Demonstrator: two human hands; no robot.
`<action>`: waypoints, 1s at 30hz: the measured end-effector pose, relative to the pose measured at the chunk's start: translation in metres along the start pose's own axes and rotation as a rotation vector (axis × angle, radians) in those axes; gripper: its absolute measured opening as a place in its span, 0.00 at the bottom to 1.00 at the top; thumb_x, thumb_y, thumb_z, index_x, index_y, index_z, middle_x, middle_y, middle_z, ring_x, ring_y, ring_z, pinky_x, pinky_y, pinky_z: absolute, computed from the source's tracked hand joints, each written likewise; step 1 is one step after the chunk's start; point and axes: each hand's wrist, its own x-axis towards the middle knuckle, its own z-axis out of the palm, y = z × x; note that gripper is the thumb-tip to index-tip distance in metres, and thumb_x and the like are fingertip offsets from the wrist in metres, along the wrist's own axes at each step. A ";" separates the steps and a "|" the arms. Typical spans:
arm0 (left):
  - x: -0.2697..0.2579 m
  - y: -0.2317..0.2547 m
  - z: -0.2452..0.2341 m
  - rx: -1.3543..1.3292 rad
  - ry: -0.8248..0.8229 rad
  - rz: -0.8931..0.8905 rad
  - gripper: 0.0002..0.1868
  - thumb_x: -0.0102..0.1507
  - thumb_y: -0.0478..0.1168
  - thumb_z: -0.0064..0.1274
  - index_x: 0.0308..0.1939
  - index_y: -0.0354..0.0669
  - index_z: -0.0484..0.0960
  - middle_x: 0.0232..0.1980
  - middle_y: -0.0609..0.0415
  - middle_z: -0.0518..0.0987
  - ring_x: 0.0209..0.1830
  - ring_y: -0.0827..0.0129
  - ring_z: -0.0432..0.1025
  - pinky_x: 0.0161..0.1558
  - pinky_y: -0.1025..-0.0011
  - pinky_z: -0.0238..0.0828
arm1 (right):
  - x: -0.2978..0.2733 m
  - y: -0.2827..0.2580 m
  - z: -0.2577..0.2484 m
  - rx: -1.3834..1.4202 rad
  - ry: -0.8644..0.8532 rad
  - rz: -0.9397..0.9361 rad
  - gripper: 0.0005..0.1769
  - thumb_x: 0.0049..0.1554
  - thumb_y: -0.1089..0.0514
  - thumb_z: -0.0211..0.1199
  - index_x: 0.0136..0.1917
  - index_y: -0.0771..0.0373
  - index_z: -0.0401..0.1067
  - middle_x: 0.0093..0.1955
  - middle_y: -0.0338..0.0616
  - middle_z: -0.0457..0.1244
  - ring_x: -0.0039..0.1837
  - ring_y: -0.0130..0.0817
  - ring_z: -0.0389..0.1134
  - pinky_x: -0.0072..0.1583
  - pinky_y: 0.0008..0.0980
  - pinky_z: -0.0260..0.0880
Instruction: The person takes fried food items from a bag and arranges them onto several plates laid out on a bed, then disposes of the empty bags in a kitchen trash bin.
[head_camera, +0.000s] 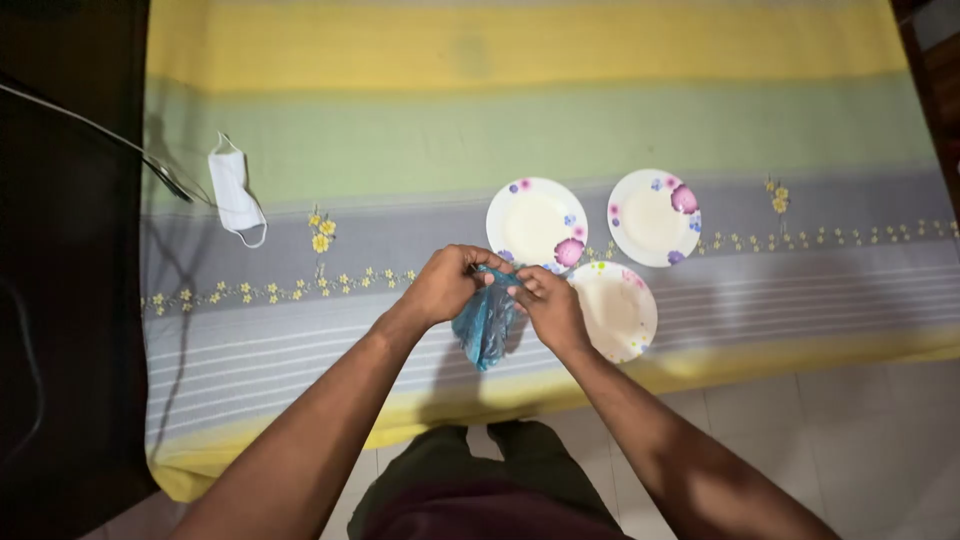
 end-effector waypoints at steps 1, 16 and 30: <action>-0.002 0.001 -0.001 0.006 0.004 0.012 0.13 0.64 0.29 0.53 0.50 0.41 0.87 0.47 0.48 0.88 0.44 0.70 0.80 0.48 0.69 0.78 | -0.002 0.000 -0.003 0.000 0.005 -0.013 0.11 0.60 0.62 0.66 0.56 0.65 0.75 0.43 0.44 0.70 0.45 0.25 0.71 0.47 0.26 0.72; 0.001 0.057 -0.009 0.365 0.046 -0.063 0.27 0.60 0.61 0.58 0.46 0.41 0.87 0.38 0.40 0.86 0.40 0.54 0.83 0.48 0.58 0.77 | 0.002 -0.020 -0.050 0.207 -0.044 -0.181 0.08 0.55 0.72 0.60 0.48 0.66 0.73 0.41 0.35 0.66 0.43 0.20 0.66 0.46 0.22 0.67; 0.057 -0.032 -0.047 0.574 -0.017 -0.311 0.29 0.54 0.57 0.66 0.39 0.28 0.88 0.29 0.44 0.82 0.23 0.60 0.76 0.27 0.57 0.76 | -0.009 -0.092 -0.082 0.392 -0.058 -0.321 0.07 0.53 0.75 0.56 0.37 0.68 0.72 0.42 0.40 0.63 0.43 0.26 0.64 0.45 0.27 0.66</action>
